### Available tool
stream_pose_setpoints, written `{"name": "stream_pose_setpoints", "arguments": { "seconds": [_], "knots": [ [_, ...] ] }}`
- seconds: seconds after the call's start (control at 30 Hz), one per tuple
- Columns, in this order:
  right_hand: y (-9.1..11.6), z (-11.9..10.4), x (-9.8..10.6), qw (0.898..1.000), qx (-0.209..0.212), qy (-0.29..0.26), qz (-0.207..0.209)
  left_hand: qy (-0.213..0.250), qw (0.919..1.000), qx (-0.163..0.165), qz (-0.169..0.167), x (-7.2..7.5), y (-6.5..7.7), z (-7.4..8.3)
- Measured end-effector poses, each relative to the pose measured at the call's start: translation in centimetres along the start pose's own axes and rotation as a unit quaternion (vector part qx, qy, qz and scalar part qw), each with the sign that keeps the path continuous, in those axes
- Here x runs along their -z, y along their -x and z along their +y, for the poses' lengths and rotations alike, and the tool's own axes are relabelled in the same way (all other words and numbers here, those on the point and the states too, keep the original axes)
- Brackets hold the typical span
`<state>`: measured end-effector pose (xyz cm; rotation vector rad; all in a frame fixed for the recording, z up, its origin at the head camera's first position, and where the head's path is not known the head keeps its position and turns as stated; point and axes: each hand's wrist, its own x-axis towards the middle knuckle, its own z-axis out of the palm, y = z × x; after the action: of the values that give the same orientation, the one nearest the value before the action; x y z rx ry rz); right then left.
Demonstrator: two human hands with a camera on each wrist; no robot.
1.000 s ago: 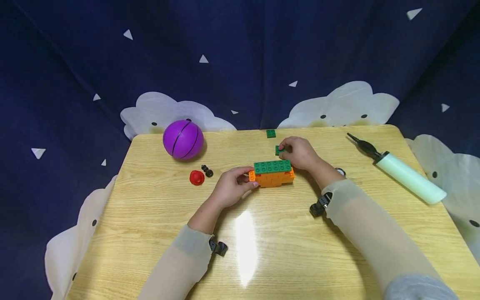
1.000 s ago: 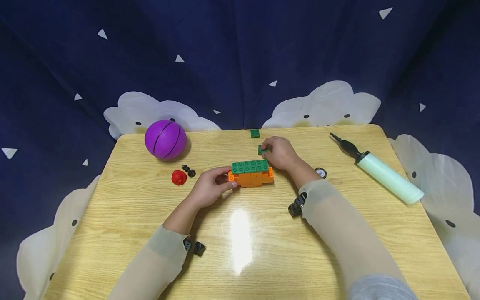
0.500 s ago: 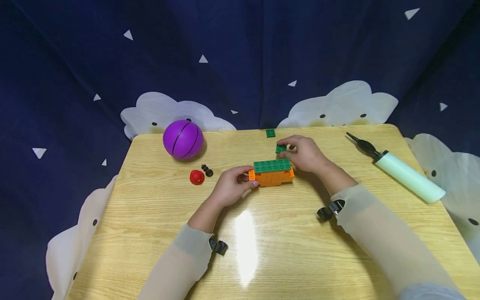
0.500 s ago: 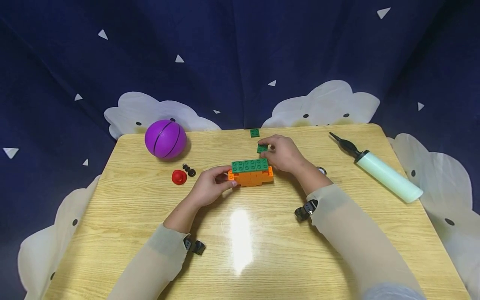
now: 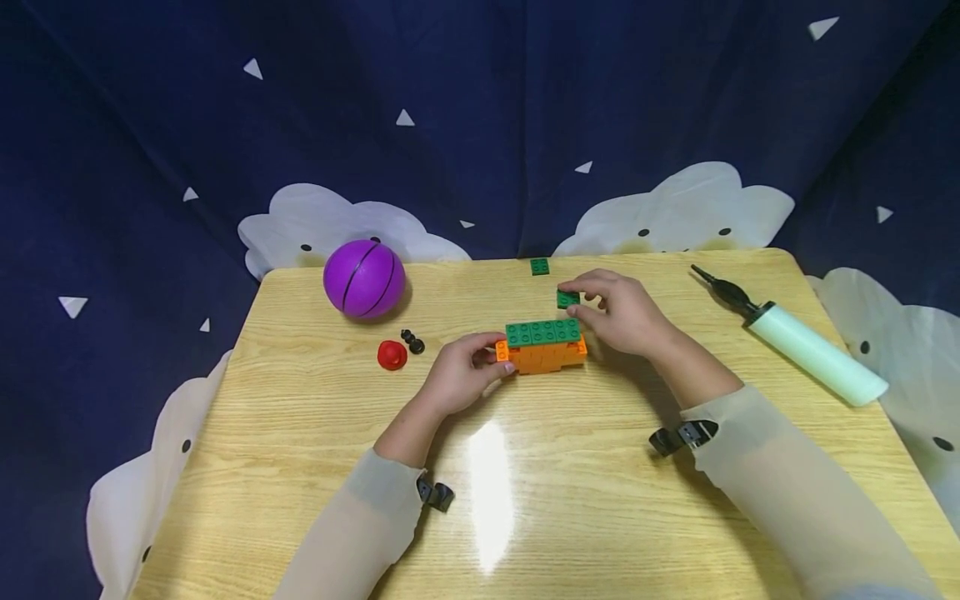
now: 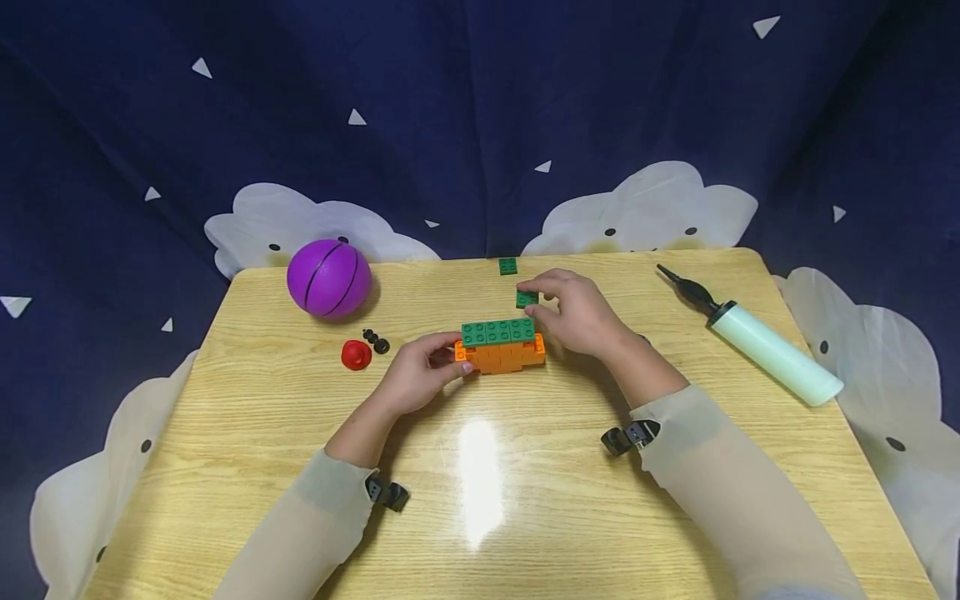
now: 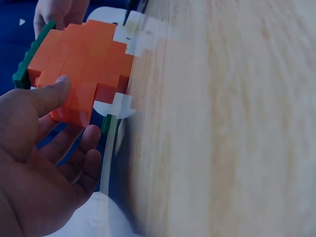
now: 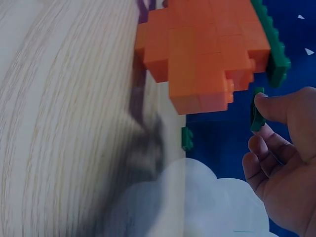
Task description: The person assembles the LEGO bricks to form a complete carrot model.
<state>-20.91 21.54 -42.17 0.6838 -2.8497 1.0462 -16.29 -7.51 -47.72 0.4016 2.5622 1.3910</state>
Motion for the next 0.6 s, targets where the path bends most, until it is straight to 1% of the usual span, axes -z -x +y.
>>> {"name": "stream_pose_setpoints", "arguments": {
  "seconds": [0.13,0.3,0.47,0.6],
  "knots": [
    [0.6,-0.6,0.6,1.0,-0.004,-0.013,0.019,0.001,1.0,0.001,0.002,0.0,0.0,-0.1],
    [1.3,-1.3,1.2,0.999,0.004,-0.022,0.032,0.005,1.0,0.001,0.003,-0.1,0.0,-0.1],
    [1.8,-1.9,1.2,0.999,0.011,-0.028,0.032,0.004,1.0,-0.004,0.007,-0.1,0.1,-0.1],
    [2.3,-2.1,1.2,0.999,0.017,-0.045,0.025,0.002,1.0,-0.005,0.008,-0.1,0.1,0.0]
  ]
}}
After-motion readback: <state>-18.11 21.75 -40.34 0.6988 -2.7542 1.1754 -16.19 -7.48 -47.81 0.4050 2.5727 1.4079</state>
